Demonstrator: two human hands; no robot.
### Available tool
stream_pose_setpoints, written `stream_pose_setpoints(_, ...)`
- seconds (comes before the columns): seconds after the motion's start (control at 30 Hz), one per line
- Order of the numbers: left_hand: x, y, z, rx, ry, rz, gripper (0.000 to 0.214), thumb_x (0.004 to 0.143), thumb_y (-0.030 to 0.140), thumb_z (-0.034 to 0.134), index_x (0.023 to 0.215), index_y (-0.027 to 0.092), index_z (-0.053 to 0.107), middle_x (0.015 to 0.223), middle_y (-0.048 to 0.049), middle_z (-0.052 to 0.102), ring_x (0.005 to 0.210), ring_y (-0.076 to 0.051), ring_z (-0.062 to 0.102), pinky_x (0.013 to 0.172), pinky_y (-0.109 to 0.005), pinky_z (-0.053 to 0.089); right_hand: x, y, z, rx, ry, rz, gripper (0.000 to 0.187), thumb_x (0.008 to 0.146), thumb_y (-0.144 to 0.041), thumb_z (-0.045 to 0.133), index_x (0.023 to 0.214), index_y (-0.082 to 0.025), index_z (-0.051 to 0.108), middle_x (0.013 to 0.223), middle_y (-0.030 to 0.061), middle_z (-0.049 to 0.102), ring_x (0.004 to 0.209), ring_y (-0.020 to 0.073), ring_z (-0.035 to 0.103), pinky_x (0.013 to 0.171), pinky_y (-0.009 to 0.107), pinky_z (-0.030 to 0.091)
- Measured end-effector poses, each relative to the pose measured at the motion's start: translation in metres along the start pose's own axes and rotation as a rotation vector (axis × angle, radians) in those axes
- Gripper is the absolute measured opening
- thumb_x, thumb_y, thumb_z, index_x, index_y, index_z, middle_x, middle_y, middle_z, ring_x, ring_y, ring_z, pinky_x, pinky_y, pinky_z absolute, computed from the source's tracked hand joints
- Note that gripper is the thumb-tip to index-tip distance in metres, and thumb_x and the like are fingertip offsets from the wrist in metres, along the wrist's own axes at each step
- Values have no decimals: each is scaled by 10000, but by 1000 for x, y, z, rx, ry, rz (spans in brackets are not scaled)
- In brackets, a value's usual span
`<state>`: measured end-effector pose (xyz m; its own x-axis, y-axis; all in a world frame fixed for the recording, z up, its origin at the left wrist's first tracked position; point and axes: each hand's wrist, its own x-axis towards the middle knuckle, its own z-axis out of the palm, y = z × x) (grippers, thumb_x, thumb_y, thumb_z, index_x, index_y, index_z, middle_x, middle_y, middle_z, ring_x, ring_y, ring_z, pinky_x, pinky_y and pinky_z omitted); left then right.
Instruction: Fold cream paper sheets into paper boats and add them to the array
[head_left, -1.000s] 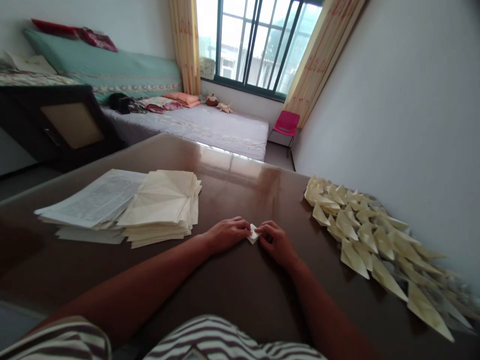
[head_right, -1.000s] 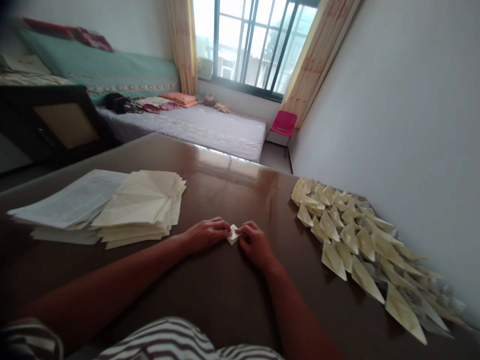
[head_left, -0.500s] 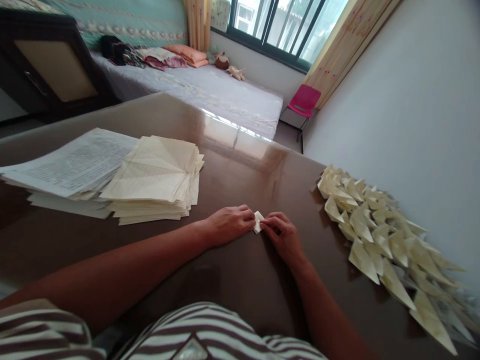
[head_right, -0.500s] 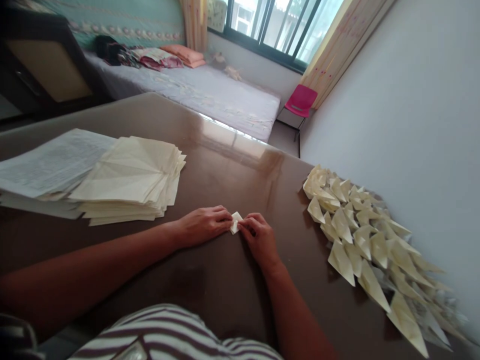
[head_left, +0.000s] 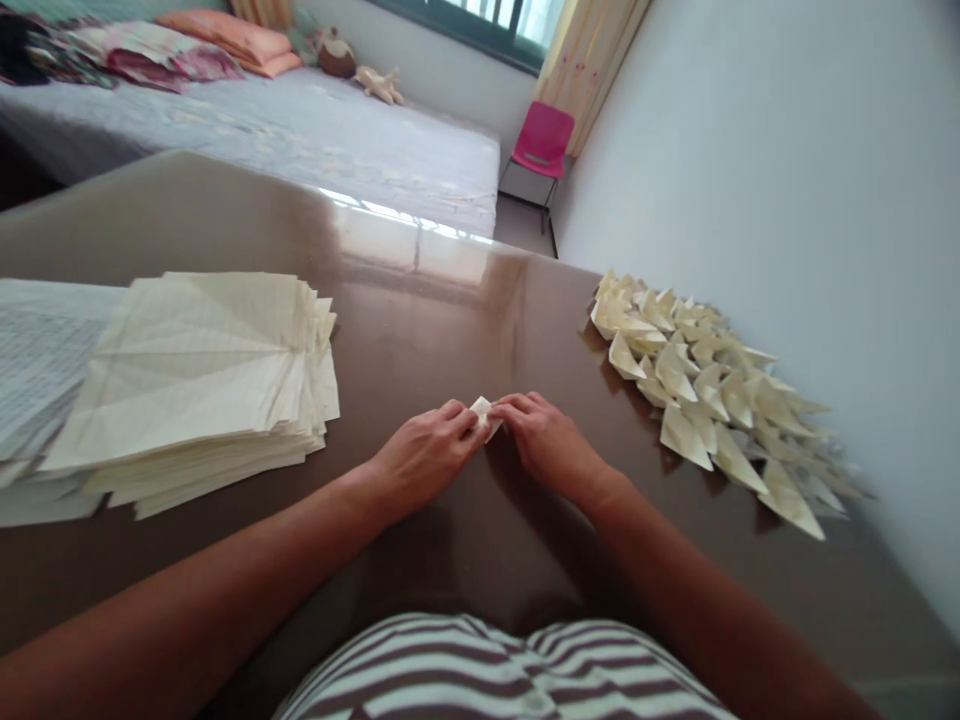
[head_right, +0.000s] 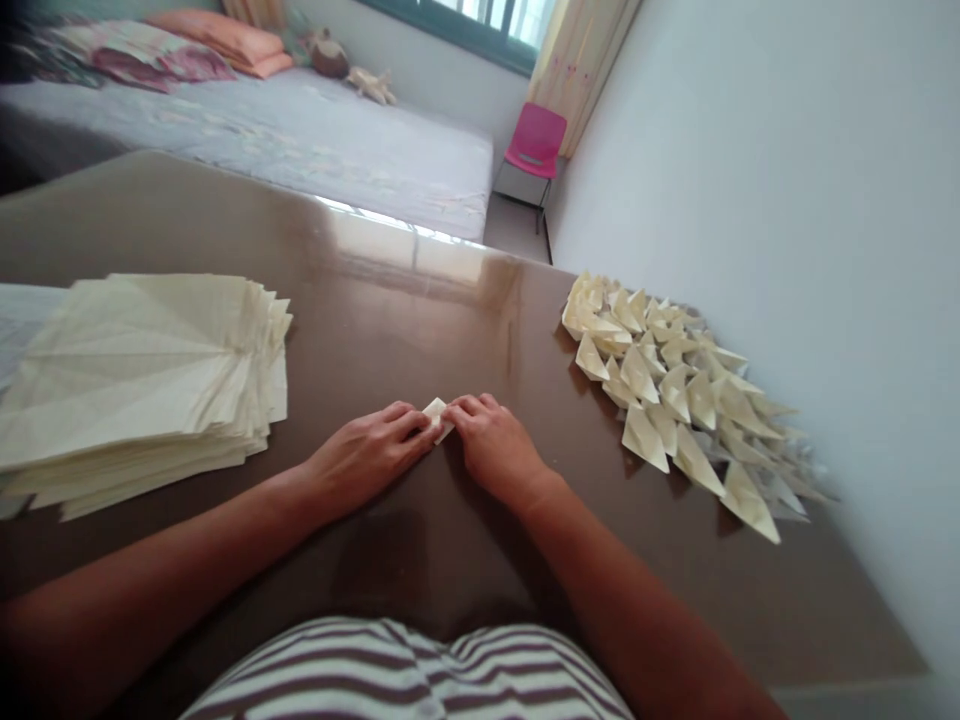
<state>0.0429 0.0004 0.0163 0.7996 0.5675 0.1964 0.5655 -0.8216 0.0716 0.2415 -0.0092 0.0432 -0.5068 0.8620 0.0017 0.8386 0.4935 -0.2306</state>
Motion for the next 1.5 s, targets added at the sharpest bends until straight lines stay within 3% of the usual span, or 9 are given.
stream_pose_setpoints(0.1, -1, 3, -3, 52, -10, -1, 312, 918, 166, 488, 1226, 150, 540, 1092, -105, 610, 974, -229, 549, 794, -354, 501, 3, -2, -5, -67, -57, 15, 411, 924, -119, 419, 1308, -219, 527, 1151, 73, 612, 1035, 205, 498, 895, 313, 437)
stream_pose_setpoints(0.3, 2, 11, -1, 94, -14, 8, 338, 952, 203, 433, 1271, 127, 511, 1241, -116, 567, 1131, -244, 512, 872, -374, 482, -2, -9, 4, -194, -47, 66, 390, 960, -223, 402, 1338, -267, 487, 1290, 82, 535, 1097, 253, 454, 803, 357, 428)
stream_pose_setpoints(0.57, 2, 18, -3, 158, -65, -9, 309, 940, 225, 466, 1206, 106, 567, 1094, -119, 619, 1007, -244, 570, 773, -368, 515, -3, -9, 13, -166, 22, 84, 384, 977, -263, 388, 1354, -278, 461, 1249, 89, 553, 1095, 246, 459, 809, 360, 397)
stream_pose_setpoints(0.93, 0, 21, 2, 202, -5, 4, 286, 914, 186, 505, 1168, 92, 594, 1125, -118, 617, 984, -231, 574, 727, -346, 536, -4, -17, 26, -176, 102, 127, 383, 947, -224, 454, 1327, -250, 490, 1204, 105, 578, 1087, 257, 475, 782, 364, 389)
stream_pose_setpoints(1.13, 1, 16, -2, 129, -23, -46, 244, 915, 301, 527, 1099, 173, 623, 1001, -57, 633, 953, -208, 569, 719, -330, 544, 2, -6, 29, 8, 123, 145, 356, 937, -231, 468, 1271, -317, 556, 1161, 64, 590, 1044, 214, 498, 809, 329, 392)
stream_pose_setpoints(1.23, -1, 13, -1, 125, 45, -48, 206, 923, 280, 511, 1061, 208, 647, 979, -40, 644, 917, -182, 572, 729, -306, 537, 7, -5, 29, 74, 204, 199, 381, 930, -273, 484, 1307, -242, 531, 1123, 94, 604, 1076, 224, 500, 840, 333, 409)
stream_pose_setpoints(1.3, -1, 10, 2, 115, 115, -27, 182, 923, 274, 516, 1015, 236, 669, 996, -31, 655, 903, -169, 575, 704, -283, 523, 11, -4, 29, 136, 227, 208, 298, 907, -292, 524, 1183, -231, 616, 1078, 86, 618, 1052, 225, 528, 835, 334, 421)
stream_pose_setpoints(1.4, -1, 8, 4, 75, 219, -7, 178, 928, 247, 515, 919, 254, 692, 925, -11, 671, 833, -140, 578, 648, -244, 486, 13, 1, 30, 329, 230, 216, 250, 834, -282, 618, 1069, -206, 658, 993, 61, 645, 938, 190, 586, 815, 309, 436)
stream_pose_setpoints(1.5, -1, 7, 4, 10, 228, -6, 208, 932, 248, 509, 822, 249, 687, 870, 2, 677, 810, -135, 576, 632, -228, 465, 13, 7, 33, 582, 289, 242, 297, 745, -232, 698, 1033, -174, 652, 882, 26, 651, 791, 150, 597, 727, 266, 452)
